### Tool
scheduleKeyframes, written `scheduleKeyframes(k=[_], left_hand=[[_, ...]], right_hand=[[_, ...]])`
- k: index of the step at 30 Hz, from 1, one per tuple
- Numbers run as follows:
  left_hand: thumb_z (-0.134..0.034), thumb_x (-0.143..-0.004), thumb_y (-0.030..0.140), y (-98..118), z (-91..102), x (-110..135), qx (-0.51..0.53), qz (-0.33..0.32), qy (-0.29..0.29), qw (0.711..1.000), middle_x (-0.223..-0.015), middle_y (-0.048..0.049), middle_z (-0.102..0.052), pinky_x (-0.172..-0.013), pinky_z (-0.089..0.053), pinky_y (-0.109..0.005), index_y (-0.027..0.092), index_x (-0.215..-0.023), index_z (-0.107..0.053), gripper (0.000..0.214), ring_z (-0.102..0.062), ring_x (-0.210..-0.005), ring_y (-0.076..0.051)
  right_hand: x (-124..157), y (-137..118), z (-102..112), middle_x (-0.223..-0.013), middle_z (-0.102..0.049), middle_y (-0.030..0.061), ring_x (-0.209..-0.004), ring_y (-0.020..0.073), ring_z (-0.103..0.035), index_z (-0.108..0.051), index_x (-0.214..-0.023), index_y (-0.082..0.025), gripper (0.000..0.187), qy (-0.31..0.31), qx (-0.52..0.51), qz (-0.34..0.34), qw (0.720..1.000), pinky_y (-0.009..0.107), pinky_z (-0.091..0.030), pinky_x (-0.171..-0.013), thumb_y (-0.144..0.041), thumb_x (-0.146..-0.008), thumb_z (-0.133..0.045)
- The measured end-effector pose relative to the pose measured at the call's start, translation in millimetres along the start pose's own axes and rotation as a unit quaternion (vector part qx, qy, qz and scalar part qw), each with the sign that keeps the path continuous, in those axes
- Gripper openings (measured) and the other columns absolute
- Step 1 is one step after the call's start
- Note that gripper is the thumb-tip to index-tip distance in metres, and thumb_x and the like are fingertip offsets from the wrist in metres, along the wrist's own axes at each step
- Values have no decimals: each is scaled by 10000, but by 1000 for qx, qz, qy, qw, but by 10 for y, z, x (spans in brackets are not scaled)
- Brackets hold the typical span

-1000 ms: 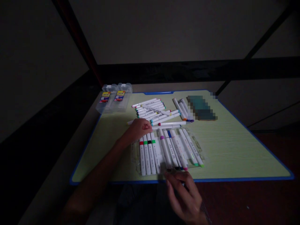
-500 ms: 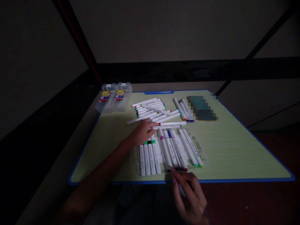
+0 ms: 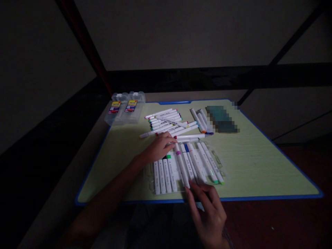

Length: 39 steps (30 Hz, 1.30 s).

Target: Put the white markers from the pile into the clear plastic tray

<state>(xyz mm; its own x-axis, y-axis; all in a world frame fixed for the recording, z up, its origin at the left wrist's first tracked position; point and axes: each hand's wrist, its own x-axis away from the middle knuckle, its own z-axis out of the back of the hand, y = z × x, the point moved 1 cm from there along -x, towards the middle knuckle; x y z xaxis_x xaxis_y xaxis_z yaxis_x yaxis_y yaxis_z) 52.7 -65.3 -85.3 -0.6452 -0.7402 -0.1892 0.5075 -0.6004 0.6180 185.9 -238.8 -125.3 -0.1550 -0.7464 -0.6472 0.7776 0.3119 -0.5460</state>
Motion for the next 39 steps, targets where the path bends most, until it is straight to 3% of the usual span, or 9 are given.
scheduleKeyframes(k=[17, 24, 39], left_hand=[[-544, -748, 102, -12, 59, -33, 31, 31, 18, 999, -749, -33, -583, -694, -418, -263, 128, -657, -624, 124, -539, -728, -128], [-571, -727, 100, -19, 53, -36, 37, 29, 26, 999, -742, -38, -589, -695, -420, -265, 123, -660, -634, 95, -546, -730, -134], [-575, -724, 92, -16, 66, -31, 41, 39, 23, 998, -754, -41, -587, -693, -428, -270, 121, -674, -638, 85, -547, -734, -135]], right_hand=[[5, -22, -4, -734, -556, 22, -662, 121, -554, -615, -1080, -203, 282, 6, -26, 18, 999, 270, -509, -641, -114, -826, -532], [38, 2, -16, -769, -579, 44, -673, 120, -560, -633, -1043, -153, 247, -27, -38, 18, 999, 273, -524, -653, -108, -823, -531], [43, 56, -40, -746, -606, 30, -673, 125, -570, -608, -1078, -173, 260, -62, -22, 58, 996, 264, -505, -607, -148, -826, -549]])
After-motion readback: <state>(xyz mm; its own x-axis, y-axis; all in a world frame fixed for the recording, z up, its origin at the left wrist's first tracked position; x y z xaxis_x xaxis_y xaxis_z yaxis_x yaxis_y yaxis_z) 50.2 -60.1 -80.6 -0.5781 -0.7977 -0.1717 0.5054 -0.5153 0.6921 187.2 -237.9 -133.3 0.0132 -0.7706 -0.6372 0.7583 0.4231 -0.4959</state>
